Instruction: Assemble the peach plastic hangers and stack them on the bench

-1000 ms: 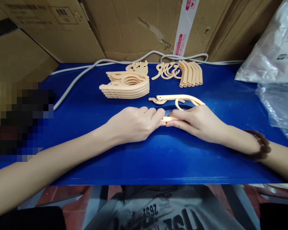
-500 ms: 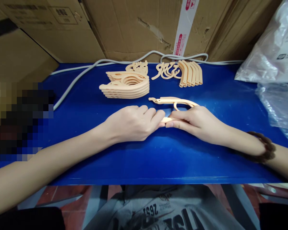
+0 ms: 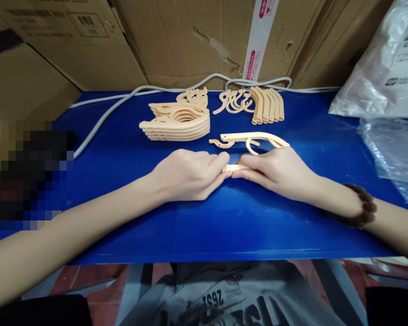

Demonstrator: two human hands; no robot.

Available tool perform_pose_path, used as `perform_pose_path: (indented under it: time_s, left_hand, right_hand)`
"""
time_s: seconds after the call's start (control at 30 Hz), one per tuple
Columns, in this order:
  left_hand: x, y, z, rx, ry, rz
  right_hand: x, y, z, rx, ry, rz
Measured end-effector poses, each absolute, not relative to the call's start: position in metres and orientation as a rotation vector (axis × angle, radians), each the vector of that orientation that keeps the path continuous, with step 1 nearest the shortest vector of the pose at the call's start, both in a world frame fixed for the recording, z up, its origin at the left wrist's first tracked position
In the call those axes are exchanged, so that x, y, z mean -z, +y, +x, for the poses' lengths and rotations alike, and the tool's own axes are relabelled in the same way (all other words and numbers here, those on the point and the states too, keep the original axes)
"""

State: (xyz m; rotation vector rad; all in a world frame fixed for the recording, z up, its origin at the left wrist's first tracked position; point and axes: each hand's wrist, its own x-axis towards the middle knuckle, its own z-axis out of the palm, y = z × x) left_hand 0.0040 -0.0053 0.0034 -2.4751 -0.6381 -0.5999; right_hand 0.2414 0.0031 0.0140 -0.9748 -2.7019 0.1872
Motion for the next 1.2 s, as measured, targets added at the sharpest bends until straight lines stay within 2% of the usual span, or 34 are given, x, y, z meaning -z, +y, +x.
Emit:
perform_pose_path:
  time_s: [0.37, 1.0, 1.2]
  left_hand:
    - [-0.0004, -0.0027, 0.0026, 0.607, -0.688, -2.560]
    - [0.0007, -0.0006, 0.0007, 0.585, -0.753, -2.678]
    - [-0.0013, -0.0004, 0.0013, 0.577, -0.723, -2.709]
  right_hand:
    - [-0.0098, 0.0000, 0.2407, -0.067, -2.740, -1.024]
    - [-0.0131, -0.0017, 0.2381, -0.141, -2.749, -1.109]
    - [-0.0118, -0.0020, 0.2383, 0.095, -2.755, -1.046]
